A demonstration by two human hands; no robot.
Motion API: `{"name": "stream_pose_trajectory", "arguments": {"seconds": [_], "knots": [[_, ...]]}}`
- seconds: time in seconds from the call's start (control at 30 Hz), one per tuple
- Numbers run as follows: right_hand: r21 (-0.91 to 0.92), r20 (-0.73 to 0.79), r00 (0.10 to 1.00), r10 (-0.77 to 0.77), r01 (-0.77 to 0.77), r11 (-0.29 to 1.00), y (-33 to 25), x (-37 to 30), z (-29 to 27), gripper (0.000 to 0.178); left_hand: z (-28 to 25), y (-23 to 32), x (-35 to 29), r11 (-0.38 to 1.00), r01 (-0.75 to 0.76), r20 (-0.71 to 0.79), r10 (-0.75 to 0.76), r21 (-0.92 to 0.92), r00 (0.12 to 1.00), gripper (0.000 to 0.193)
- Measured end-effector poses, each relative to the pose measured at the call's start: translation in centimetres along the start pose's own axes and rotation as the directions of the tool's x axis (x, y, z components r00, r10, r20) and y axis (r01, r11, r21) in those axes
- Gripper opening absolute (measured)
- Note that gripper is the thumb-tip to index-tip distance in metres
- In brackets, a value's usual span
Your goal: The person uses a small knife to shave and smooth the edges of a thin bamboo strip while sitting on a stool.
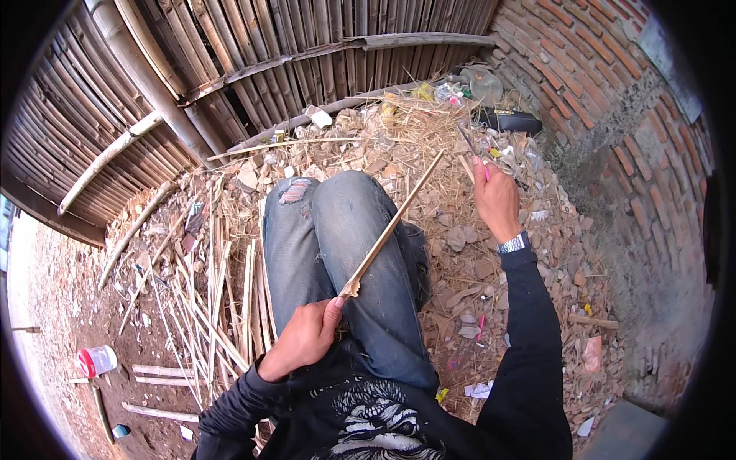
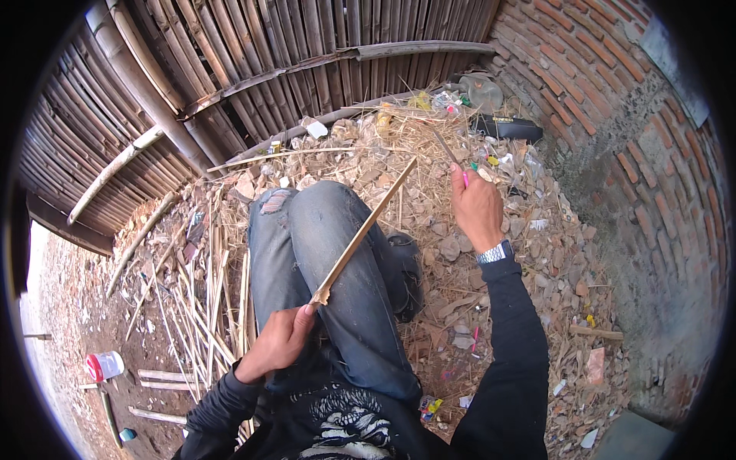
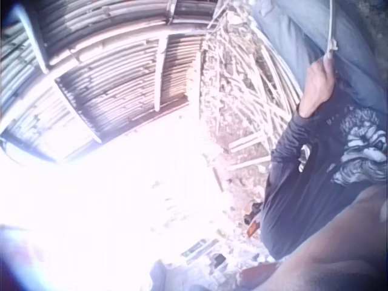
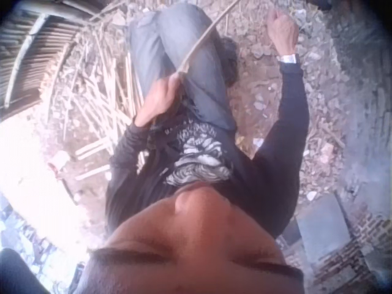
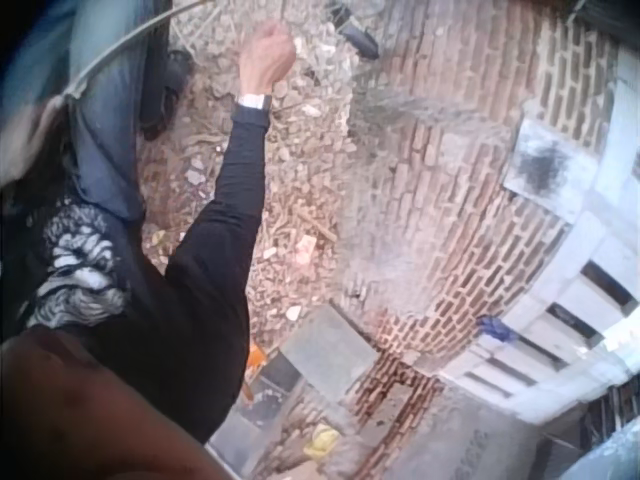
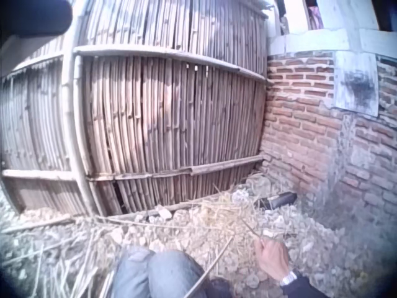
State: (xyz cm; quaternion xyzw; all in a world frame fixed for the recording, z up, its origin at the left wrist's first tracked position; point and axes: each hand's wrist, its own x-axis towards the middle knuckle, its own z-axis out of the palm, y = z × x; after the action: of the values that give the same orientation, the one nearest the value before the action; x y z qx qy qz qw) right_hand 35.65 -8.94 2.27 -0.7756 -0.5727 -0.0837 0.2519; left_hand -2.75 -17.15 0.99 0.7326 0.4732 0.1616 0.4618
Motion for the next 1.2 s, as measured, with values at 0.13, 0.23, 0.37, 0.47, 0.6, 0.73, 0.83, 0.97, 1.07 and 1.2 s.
{"name": "stream_pose_trajectory", "arguments": {"seconds": [0.13,0.23,0.37,0.47,0.6,0.73,0.83,0.97,1.07,1.2], "knots": [[0.402,0.027,0.998,-0.053,0.038,0.915,-4.1,-1.2,-1.7,0.053,-0.1,-0.4,0.2,0.998,0.009,0.020,-0.008,-0.056,1.000,0.049],[0.524,0.103,0.991,-0.082,0.016,0.852,-7.0,-2.6,-1.8,0.047,-0.6,0.0,0.5,0.999,0.002,-0.005,-0.002,-0.049,1.000,0.049],[0.405,0.015,0.994,-0.104,0.089,0.910,-7.4,-2.3,-0.6,0.041,0.2,-0.2,0.6,0.994,-0.056,-0.103,0.065,0.091,0.993,0.047],[0.418,0.058,0.988,-0.140,0.104,0.903,-7.7,-4.0,0.3,0.038,0.8,0.4,1.0,0.986,-0.016,-0.132,0.038,0.168,0.991,0.044],[0.430,0.198,0.918,-0.344,0.234,0.872,-11.2,-11.0,0.9,0.035,1.4,-0.1,1.4,0.988,-0.048,-0.175,0.074,0.146,0.982,0.043],[0.513,0.177,0.932,-0.317,0.187,0.838,-11.2,-11.2,-0.1,0.036,0.8,1.1,1.2,0.991,-0.028,-0.160,0.048,0.130,0.986,0.046],[0.503,0.029,0.992,-0.126,0.095,0.859,-9.1,-6.6,0.2,0.038,1.1,1.3,0.9,0.968,0.030,-0.177,0.014,0.248,0.984,0.045],[0.393,-0.029,0.993,-0.115,0.117,0.912,-7.7,-3.7,0.0,0.038,1.6,2.1,1.3,0.918,0.083,-0.216,0.003,0.387,0.976,0.042],[0.422,0.060,0.946,-0.318,0.265,0.867,-10.6,-9.5,1.0,0.033,2.2,2.6,2.0,0.920,0.117,-0.228,-0.031,0.375,0.973,0.041],[0.497,0.211,0.900,-0.381,0.237,0.835,-12.1,-12.7,0.3,0.031,2.2,1.4,1.7,0.930,0.103,-0.235,-0.019,0.352,0.972,0.040]]}}
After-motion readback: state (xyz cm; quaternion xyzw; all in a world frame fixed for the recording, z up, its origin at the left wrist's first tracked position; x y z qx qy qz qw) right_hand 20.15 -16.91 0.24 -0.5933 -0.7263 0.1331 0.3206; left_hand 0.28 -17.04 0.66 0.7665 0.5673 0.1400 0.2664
